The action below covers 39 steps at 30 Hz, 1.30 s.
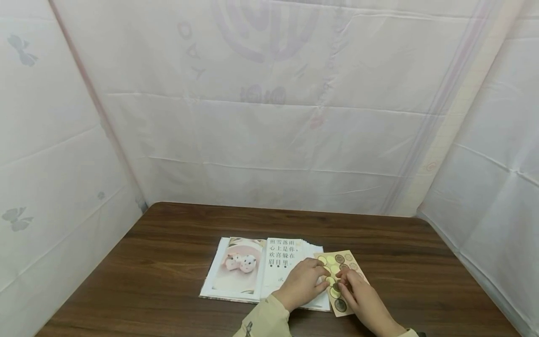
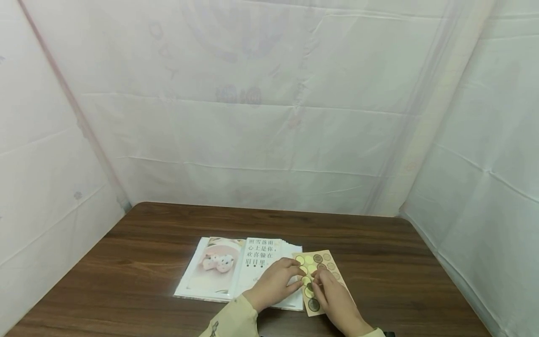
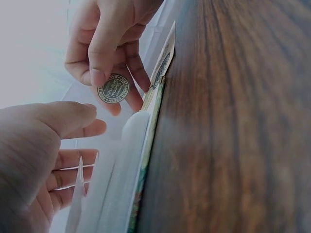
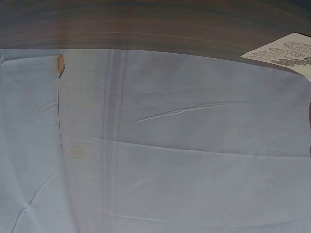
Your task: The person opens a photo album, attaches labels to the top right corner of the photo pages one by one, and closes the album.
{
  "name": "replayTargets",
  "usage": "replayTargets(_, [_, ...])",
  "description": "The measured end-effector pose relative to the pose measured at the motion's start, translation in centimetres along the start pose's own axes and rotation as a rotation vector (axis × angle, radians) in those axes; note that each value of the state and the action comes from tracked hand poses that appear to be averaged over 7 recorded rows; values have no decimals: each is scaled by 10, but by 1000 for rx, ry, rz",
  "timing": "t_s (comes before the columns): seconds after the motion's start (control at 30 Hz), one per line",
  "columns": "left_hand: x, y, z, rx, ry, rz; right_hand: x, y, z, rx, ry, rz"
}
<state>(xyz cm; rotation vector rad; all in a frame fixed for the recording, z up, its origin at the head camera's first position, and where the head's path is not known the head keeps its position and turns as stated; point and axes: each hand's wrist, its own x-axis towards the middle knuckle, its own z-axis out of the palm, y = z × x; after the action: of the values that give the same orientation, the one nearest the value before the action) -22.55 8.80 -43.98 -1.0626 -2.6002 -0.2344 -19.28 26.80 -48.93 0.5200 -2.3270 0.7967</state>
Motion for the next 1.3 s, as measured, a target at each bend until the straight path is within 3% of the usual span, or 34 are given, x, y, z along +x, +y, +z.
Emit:
replayTargets(0.33, [-3,4,-16,189,79,38,1,-2,-1,15,-46,95])
replayTargets(0.53, [-10,-1,-22,257,89,60,-1,0,0,35,-15,77])
replayTargets(0.67, [-20,-8,-30,257,62,61,0,1,0,50,-21,81])
replayTargets(0.93, [-49,-35,-50,226,18,20,4,1,0,41,-111,128])
replayTargets(1.3, [-68,-60,-60,287,-21,13,5,3,0,6,-112,148])
